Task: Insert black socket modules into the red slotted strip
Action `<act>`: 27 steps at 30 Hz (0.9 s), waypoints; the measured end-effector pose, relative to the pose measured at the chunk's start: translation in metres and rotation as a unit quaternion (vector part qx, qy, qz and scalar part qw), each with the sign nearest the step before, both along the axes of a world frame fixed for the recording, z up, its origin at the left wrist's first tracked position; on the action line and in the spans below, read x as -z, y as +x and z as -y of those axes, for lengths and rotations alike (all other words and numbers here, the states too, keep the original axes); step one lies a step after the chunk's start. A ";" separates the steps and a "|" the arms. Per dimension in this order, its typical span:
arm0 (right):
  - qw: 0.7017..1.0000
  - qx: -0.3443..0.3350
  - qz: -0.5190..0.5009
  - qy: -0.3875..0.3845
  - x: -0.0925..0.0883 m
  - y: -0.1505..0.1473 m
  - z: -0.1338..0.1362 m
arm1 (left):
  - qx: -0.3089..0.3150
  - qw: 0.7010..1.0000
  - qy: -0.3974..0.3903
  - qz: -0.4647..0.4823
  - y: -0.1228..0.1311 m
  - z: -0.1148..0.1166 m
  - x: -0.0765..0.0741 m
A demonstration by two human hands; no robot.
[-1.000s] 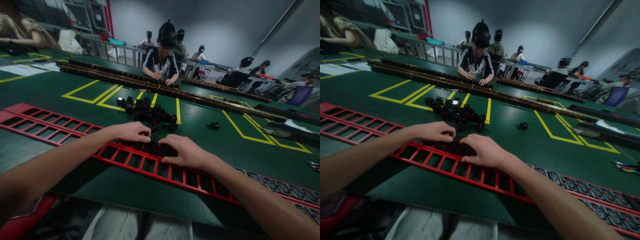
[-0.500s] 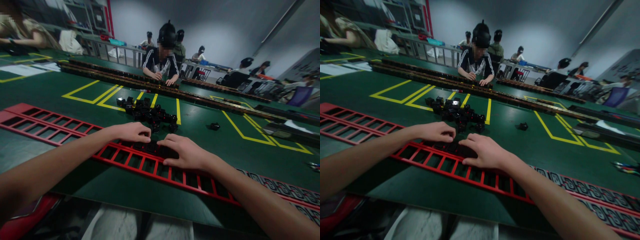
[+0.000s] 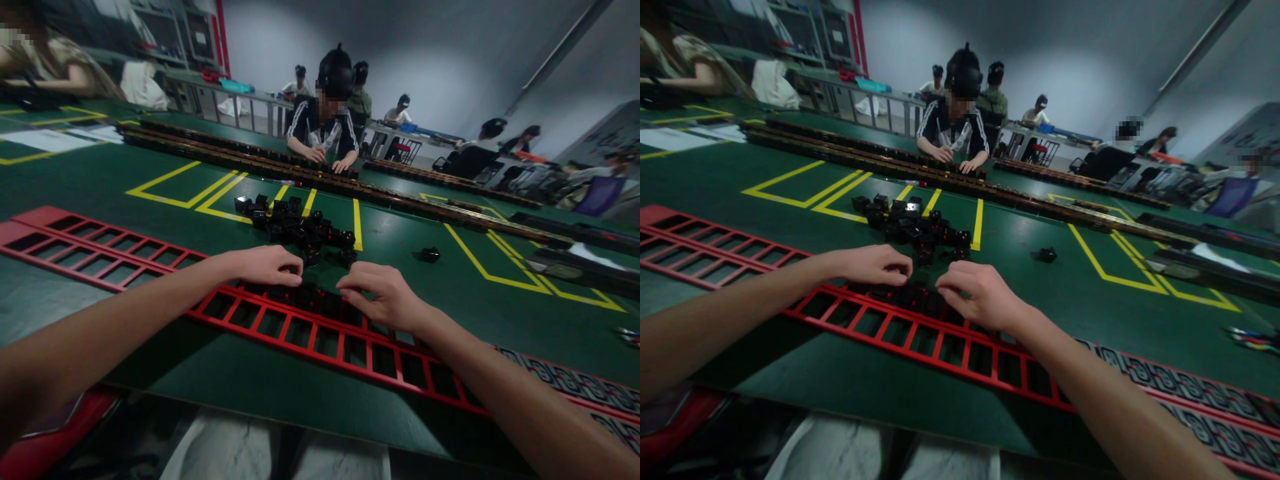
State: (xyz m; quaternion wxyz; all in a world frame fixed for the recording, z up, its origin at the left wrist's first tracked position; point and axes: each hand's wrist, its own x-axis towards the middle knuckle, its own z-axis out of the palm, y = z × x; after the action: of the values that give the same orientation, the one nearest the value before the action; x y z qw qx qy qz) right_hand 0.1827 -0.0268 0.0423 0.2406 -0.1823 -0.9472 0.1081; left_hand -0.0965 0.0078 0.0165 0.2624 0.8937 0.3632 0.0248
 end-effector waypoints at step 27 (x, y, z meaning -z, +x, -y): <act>0.977 0.193 0.049 -0.073 0.009 0.025 -0.048 | -0.007 1.000 0.002 -0.019 0.002 0.001 -0.002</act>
State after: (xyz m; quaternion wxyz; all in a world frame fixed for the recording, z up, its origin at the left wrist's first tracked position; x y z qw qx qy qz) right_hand 0.2074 0.0209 0.0333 0.1965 -0.3835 -0.8945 0.1195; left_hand -0.0941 0.0065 0.0183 0.2538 0.8917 0.3746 0.0099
